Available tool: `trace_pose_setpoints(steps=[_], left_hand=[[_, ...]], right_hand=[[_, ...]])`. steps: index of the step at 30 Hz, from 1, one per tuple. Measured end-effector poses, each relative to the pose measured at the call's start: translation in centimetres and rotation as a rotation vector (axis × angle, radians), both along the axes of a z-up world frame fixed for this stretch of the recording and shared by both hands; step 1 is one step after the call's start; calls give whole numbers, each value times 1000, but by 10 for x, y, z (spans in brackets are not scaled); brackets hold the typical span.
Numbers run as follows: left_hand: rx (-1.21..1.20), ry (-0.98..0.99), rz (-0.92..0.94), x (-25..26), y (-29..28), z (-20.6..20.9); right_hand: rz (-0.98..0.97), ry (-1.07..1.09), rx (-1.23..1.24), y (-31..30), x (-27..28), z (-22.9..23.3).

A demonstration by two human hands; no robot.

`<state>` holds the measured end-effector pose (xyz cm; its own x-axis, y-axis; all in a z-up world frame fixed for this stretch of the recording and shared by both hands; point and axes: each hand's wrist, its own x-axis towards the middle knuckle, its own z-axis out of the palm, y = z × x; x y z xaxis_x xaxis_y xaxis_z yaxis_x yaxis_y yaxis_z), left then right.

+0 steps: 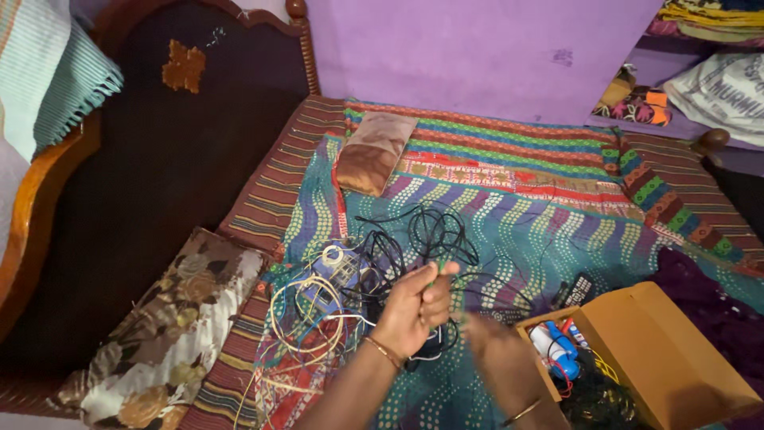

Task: The person untangles and coils various cables on a bed, then places them into a cardboard box. The person handles black, white, and colored wires, separating them from a tangled pile and arranging them neatly before storing them.

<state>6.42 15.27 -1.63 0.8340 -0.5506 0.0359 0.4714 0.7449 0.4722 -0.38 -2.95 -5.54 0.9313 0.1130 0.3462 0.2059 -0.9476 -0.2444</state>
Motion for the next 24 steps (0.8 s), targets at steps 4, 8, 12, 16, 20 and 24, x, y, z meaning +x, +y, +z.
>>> trace_pose_setpoints(steps=[4,8,12,16,20,24], left_hand=[[-48,111,125,13,-8,-3],[208,32,132,17,-13,-12],[614,-145,24,8,-19,-24],[504,-190,-308,-4,-16,-14],[175,-126,-297,-6,3,2],[43,-22,-153,2,2,2]], right_hand=[[28,69,34,42,-33,-19],[61,-285,261,38,-39,20],[186,-561,201,13,-24,85],[184,-641,-120,-1,2,101],[118,-366,197,-25,27,54],[-68,103,480,-17,10,-8]])
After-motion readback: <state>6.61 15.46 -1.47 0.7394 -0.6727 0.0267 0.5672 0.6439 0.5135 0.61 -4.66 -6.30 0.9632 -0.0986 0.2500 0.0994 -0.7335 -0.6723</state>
